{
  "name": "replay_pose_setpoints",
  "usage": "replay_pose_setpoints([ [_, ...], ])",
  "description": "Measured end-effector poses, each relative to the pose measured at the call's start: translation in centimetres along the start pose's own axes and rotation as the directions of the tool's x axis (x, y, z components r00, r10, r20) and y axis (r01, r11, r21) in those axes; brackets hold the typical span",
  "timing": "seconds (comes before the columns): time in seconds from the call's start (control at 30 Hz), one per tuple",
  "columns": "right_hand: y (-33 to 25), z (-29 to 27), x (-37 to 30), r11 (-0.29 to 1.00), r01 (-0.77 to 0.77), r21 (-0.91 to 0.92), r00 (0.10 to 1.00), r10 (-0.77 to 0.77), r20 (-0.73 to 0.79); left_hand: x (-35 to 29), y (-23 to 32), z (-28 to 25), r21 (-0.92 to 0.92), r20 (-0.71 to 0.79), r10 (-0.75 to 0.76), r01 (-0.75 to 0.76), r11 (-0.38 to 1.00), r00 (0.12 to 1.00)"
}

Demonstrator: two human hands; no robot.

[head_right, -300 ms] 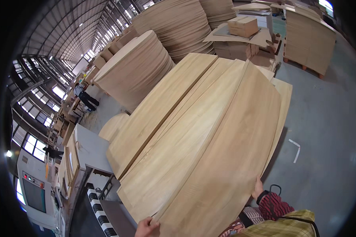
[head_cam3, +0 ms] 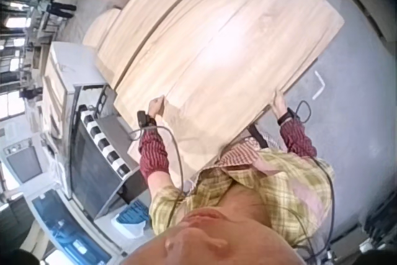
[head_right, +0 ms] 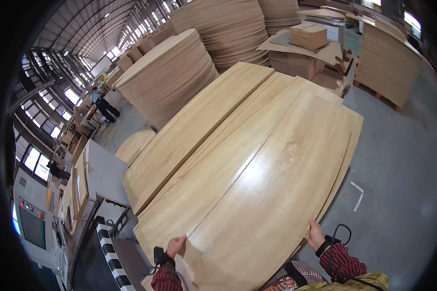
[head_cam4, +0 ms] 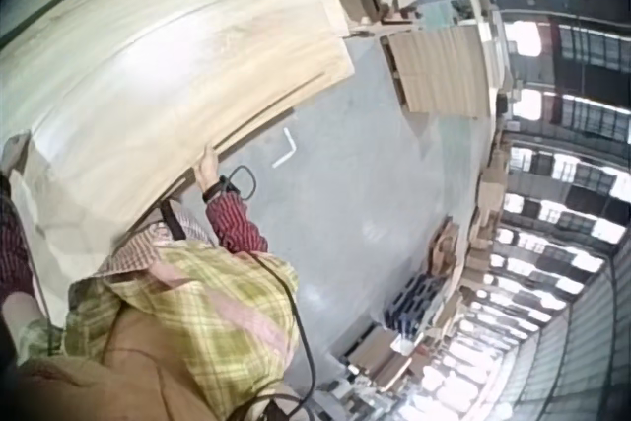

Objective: Placing wood panels onto a machine for processing, then moving them to a stack and cleaning the machine with an air blower.

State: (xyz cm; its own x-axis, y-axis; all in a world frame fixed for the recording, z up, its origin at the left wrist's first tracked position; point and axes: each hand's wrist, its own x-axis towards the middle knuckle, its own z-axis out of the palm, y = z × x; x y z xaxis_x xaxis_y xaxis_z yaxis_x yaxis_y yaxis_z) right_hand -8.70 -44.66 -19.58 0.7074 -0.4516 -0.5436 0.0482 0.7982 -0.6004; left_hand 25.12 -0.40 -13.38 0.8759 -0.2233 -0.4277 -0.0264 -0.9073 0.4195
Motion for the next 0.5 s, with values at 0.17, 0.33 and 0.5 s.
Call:
replay_pose_setpoints([
  [0.17, -1.2, 3.8, 7.3, 0.998, -0.054, -0.038, 0.994, 0.057, 0.095, 8.4, 1.2, -1.1, -0.034, -0.146, 0.009, -0.015, 0.999, 0.989],
  [0.33, -3.9, 8.6, 14.1, 0.943, -0.126, -0.309, 0.953, 0.202, 0.225, 5.2, 12.3, -0.8, 0.181, -0.483, 0.442, -0.408, 0.895, 0.756],
  [0.5, -1.7, 11.5, 18.9, 0.949, -0.026, -0.313, 0.985, 0.078, 0.155, -5.1, 8.4, 9.5, 0.345, -0.181, 0.184, -0.113, 0.932, 0.966],
])
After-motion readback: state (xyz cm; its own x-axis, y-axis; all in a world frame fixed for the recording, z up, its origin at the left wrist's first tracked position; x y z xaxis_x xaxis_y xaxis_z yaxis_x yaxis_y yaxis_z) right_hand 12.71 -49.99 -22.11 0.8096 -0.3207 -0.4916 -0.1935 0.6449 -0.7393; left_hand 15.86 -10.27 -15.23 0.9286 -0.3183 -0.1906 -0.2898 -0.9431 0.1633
